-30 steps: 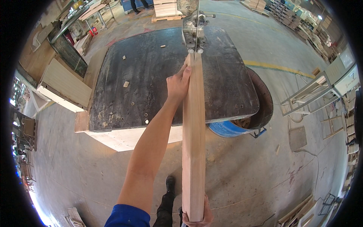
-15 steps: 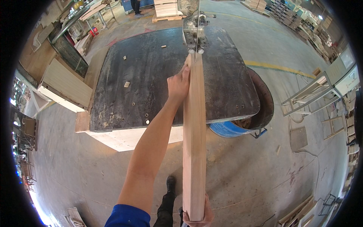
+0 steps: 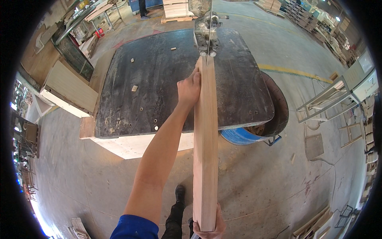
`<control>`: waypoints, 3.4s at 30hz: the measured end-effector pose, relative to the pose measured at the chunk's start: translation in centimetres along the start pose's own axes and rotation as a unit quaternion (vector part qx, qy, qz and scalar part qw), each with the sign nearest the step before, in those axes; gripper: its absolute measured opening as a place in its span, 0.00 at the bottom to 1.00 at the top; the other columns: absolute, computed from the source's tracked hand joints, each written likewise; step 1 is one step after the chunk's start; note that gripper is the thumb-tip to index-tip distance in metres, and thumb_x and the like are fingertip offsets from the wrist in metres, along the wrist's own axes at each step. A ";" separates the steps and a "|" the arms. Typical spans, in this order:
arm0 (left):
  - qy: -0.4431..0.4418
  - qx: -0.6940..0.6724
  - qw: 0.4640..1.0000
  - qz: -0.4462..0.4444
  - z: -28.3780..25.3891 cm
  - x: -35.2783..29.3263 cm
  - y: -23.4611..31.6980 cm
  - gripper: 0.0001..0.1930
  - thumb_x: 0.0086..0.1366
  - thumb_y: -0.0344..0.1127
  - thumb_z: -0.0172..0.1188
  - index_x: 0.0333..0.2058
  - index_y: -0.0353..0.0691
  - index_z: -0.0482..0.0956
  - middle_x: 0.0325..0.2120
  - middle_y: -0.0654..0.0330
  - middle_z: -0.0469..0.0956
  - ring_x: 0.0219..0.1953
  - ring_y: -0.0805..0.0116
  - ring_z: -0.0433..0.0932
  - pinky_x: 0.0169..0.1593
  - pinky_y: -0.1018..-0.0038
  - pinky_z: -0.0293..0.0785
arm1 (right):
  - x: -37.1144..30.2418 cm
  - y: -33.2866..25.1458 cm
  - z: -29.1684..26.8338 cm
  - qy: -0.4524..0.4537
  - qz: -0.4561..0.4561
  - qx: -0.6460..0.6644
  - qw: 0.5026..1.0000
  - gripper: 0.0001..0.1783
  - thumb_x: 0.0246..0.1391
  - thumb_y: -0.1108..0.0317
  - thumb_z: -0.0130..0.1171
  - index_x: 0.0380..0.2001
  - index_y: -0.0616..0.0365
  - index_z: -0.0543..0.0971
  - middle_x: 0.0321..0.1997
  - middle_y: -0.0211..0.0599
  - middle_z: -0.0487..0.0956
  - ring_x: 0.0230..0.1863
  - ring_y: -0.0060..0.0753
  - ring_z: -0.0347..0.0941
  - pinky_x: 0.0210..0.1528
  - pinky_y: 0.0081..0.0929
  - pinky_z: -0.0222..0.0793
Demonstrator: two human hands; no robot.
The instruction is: The person feeds a long wooden plank into a bandsaw and guides it through the blade to cut it lengthwise. The person maintains steady hand pressure and alignment as the saw separates the plank into two pieces.
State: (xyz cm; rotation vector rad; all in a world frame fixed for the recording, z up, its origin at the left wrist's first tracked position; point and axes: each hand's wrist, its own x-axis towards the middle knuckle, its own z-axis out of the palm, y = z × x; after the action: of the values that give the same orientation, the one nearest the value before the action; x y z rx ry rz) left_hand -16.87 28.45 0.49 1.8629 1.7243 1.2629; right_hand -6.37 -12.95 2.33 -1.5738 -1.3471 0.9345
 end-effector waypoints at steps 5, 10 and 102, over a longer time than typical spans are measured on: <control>-0.014 0.011 1.000 -0.019 -0.1 0.1 0.1 0.22 0.69 0.44 0.37 0.47 0.41 0.77 0.46 0.51 0.77 0.37 0.47 0.79 0.45 0.57 0.68 | -0.2 0.4 0.3 0.010 -0.003 0.000 1.000 0.44 0.39 0.64 0.71 0.60 0.60 0.61 0.50 0.47 0.73 0.48 0.44 0.74 0.48 0.35 0.72; -0.020 -0.004 1.000 -0.010 0.0 0.0 0.2 0.21 0.69 0.44 0.36 0.42 0.38 0.78 0.54 0.58 0.73 0.39 0.47 0.79 0.49 0.58 0.67 | 0.0 0.4 0.4 0.014 -0.010 0.005 1.000 0.46 0.38 0.64 0.71 0.60 0.61 0.61 0.52 0.49 0.72 0.50 0.46 0.73 0.50 0.36 0.72; -0.014 0.001 1.000 -0.016 -0.5 0.1 0.0 0.23 0.68 0.45 0.38 0.51 0.40 0.76 0.45 0.50 0.77 0.37 0.48 0.80 0.48 0.60 0.71 | 2.0 -0.8 1.6 0.020 -0.035 -0.053 0.998 0.50 0.37 0.63 0.73 0.63 0.61 0.59 0.58 0.51 0.70 0.56 0.47 0.71 0.54 0.36 0.71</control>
State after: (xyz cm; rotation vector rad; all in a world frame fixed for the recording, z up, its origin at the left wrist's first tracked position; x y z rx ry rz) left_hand -17.22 28.41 0.83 1.8379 1.7341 1.2172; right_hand -7.86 -10.68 2.40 -1.6049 -1.4341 0.7978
